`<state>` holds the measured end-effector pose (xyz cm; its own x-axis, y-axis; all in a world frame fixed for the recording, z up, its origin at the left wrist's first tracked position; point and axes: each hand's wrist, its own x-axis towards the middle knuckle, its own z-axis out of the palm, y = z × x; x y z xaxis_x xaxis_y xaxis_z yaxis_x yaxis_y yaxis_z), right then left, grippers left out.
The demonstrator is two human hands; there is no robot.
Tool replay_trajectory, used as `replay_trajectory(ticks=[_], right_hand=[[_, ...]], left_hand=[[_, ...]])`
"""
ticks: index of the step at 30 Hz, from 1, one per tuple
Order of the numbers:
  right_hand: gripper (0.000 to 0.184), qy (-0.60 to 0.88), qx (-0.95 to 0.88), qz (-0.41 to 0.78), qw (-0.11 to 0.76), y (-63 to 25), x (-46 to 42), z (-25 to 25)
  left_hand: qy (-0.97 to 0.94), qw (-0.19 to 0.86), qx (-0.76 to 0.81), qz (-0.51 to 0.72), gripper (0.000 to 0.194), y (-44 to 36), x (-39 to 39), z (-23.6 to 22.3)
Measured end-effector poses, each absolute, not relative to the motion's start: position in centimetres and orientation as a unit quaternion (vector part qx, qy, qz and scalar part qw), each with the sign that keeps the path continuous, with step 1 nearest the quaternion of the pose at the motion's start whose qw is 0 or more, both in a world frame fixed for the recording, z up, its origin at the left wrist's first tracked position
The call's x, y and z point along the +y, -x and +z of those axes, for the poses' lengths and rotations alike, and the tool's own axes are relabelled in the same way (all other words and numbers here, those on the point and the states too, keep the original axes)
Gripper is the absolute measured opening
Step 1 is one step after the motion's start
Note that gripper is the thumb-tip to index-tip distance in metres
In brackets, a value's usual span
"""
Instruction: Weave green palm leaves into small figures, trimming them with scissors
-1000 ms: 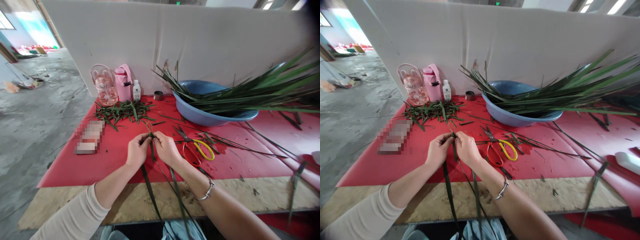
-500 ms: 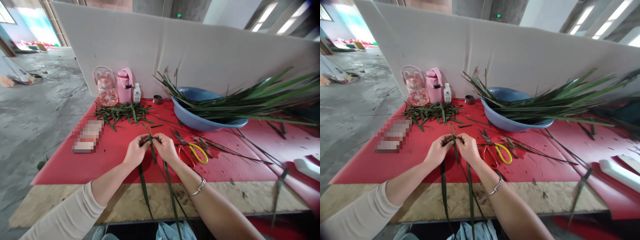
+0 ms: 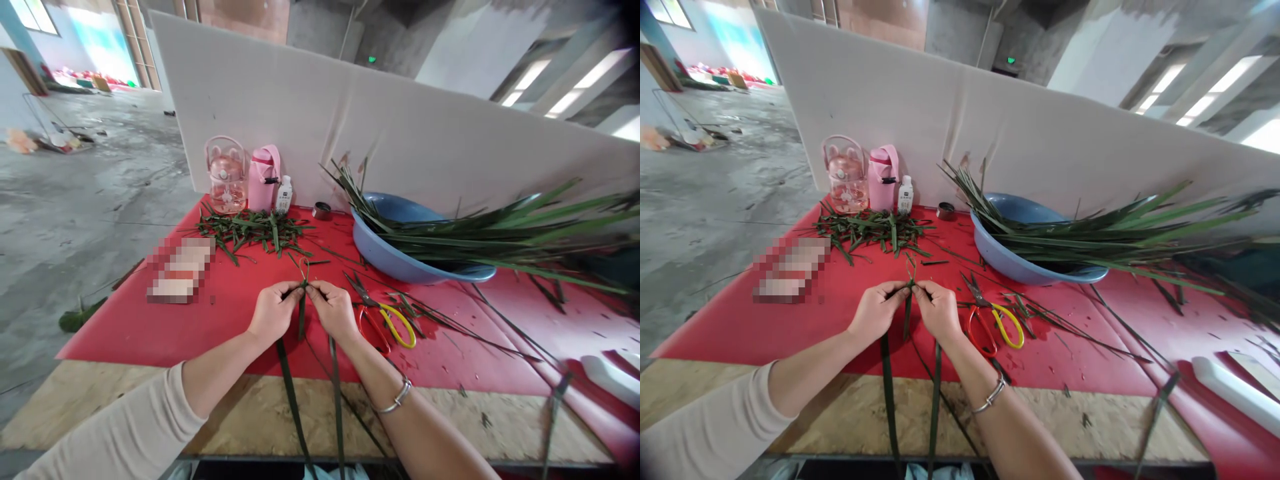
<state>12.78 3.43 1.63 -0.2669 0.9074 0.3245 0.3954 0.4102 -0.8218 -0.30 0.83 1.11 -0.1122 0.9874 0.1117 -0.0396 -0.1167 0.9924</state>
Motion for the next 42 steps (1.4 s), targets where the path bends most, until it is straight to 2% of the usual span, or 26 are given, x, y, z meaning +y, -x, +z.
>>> replay_trajectory(ticks=[8,15,25,29,33,37,42], right_hand=[[0.022,0.423,-0.809,0.208,0.351,-12.6,2.8,2.1],[0.022,0.412,-0.828,0.205,0.320,-13.3,2.9,2.2],[0.020,0.418,-0.784,0.283,0.361,-13.5,2.9,2.6],[0.023,0.413,-0.732,0.382,0.384,-13.3,3.4,2.6],[0.024,0.414,-0.687,0.467,0.372,-13.2,3.9,2.2],[0.024,0.402,-0.680,0.478,0.383,-13.1,3.7,1.7],[0.027,0.396,-0.710,0.432,0.389,-12.9,3.2,1.1]], left_hand=[[-0.364,0.534,0.459,0.610,0.027,0.1,1.0,0.0],[-0.376,0.535,0.478,0.586,0.027,0.0,0.8,0.0],[-0.431,0.502,0.462,0.591,0.024,0.2,1.0,1.0],[-0.425,0.517,0.452,0.590,0.022,0.3,0.8,1.3],[-0.420,0.533,0.442,0.587,0.021,0.3,0.7,1.2],[-0.406,0.536,0.447,0.589,0.023,0.1,0.5,0.8],[-0.404,0.533,0.467,0.579,0.027,0.3,0.7,0.8]])
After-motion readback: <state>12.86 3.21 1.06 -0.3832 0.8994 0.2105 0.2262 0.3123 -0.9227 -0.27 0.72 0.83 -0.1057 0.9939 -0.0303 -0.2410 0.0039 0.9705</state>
